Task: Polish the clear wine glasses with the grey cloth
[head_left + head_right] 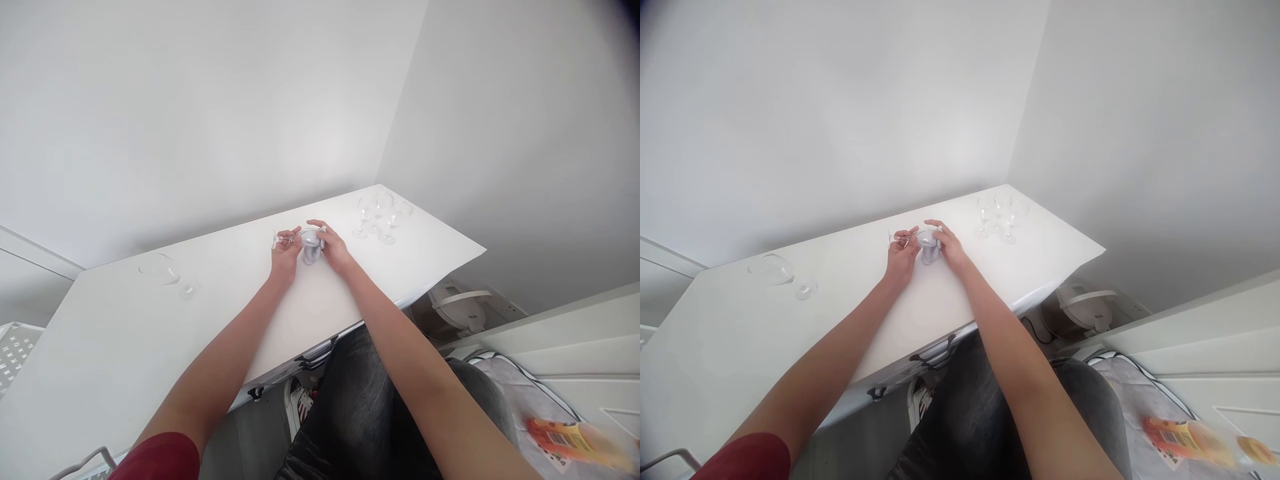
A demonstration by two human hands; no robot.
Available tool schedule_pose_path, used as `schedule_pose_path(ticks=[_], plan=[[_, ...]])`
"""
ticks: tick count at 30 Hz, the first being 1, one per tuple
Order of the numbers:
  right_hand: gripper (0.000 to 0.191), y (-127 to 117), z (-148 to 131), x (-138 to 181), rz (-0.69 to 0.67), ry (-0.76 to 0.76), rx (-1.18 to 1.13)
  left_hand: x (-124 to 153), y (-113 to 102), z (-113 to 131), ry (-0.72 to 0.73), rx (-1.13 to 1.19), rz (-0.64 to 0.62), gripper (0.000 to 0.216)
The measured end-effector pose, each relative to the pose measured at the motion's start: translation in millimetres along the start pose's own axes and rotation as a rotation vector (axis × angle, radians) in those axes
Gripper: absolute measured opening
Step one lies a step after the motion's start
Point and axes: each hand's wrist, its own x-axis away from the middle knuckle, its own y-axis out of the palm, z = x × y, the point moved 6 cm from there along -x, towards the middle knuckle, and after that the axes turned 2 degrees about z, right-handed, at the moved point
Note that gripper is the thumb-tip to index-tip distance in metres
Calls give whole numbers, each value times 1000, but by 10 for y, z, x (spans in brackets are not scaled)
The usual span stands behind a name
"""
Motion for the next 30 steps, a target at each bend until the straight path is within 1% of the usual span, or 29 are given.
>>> schedule_pose_path(ticks=[2,3,6,8,10,11,12,13,15,16,18,21,25,30], plan=[[45,-29,-24,-9,20,-39,-16,27,40,14,22,-38,-33,46],[47,-63,-41,-17,56,-65,-31,41,66,14,30,-58,-60,44],[47,-215,-89,-34,223,-136,-89,60,114,-30,7,-120,-128,42],[43,-303,-102,-34,315,-159,-132,39,79,-82,-43,-122,-109,40],[37,-355,-103,-31,367,-171,-164,5,8,-137,-119,-73,-45,31],[34,-366,-101,-29,376,-177,-170,-7,-17,-164,-168,-38,-23,28],[31,-369,-100,-27,378,-184,-167,-11,-20,-192,-226,-13,-28,31],[28,-367,-100,-25,378,-192,-153,-3,-2,-220,-292,-5,-57,39],[25,-350,-105,-17,367,-207,-104,49,88,-257,-409,-42,-179,53],[25,-339,-109,-11,361,-214,-77,86,143,-258,-439,-78,-248,53],[24,-317,-123,6,352,-222,-40,160,237,-231,-444,-145,-358,49],[25,-269,-147,33,327,-211,-25,240,316,-189,-423,-194,-442,54],[25,-169,-195,45,242,-211,-52,250,304,-193,-409,-254,-440,57],[27,-260,-245,46,347,-282,-203,236,312,-172,-372,-242,-437,50]])
